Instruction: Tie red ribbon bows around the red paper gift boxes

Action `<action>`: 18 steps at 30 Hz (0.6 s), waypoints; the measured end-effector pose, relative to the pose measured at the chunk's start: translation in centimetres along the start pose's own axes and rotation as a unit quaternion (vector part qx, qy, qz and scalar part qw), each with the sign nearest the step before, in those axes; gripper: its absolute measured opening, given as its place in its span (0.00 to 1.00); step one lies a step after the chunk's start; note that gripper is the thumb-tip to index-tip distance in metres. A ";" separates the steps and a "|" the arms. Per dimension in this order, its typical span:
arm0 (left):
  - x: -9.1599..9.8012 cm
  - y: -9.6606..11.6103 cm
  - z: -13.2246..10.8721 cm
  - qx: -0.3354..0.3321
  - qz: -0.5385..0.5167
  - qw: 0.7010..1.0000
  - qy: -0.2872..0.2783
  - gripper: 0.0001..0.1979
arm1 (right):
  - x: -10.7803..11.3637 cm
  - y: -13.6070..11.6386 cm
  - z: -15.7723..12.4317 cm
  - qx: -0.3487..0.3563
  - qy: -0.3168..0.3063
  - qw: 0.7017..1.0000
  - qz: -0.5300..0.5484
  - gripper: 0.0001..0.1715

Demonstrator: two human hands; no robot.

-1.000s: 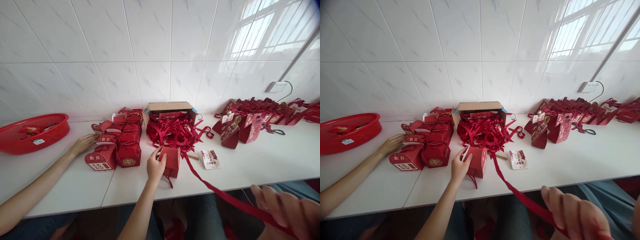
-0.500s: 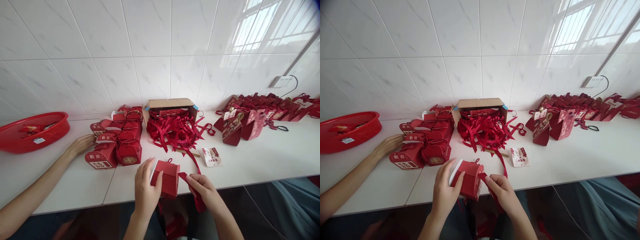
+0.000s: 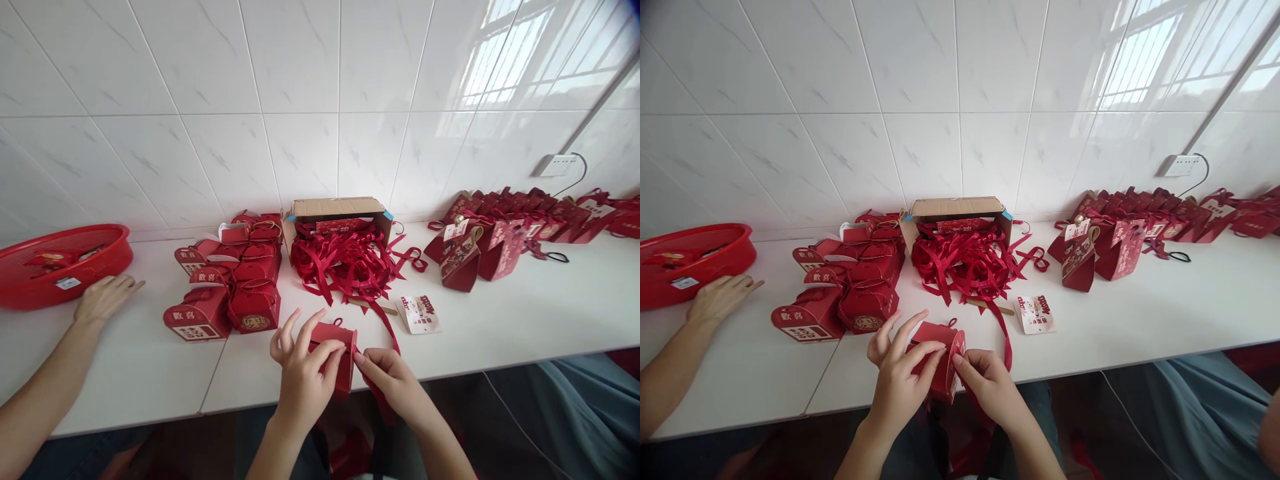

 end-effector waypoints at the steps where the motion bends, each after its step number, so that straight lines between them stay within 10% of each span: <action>1: -0.1 -0.1 0.1 0.003 -0.001 1.000 0.003 0.07 | 0.0 -0.1 0.0 0.009 0.000 1.000 -0.011 0.31; 18: 0.6 0.0 0.8 0.003 0.012 0.999 0.038 0.09 | 0.6 -0.4 0.5 0.050 0.007 0.994 -0.100 0.29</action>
Point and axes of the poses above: each hand's wrist, its own z-axis towards the middle knuckle, its own x-axis out of the back of the hand, y = z × x, the point moved 7 cm from there along z, towards the middle knuckle, and after that the axes turned 15 degrees about z, right-handed, at the moved point
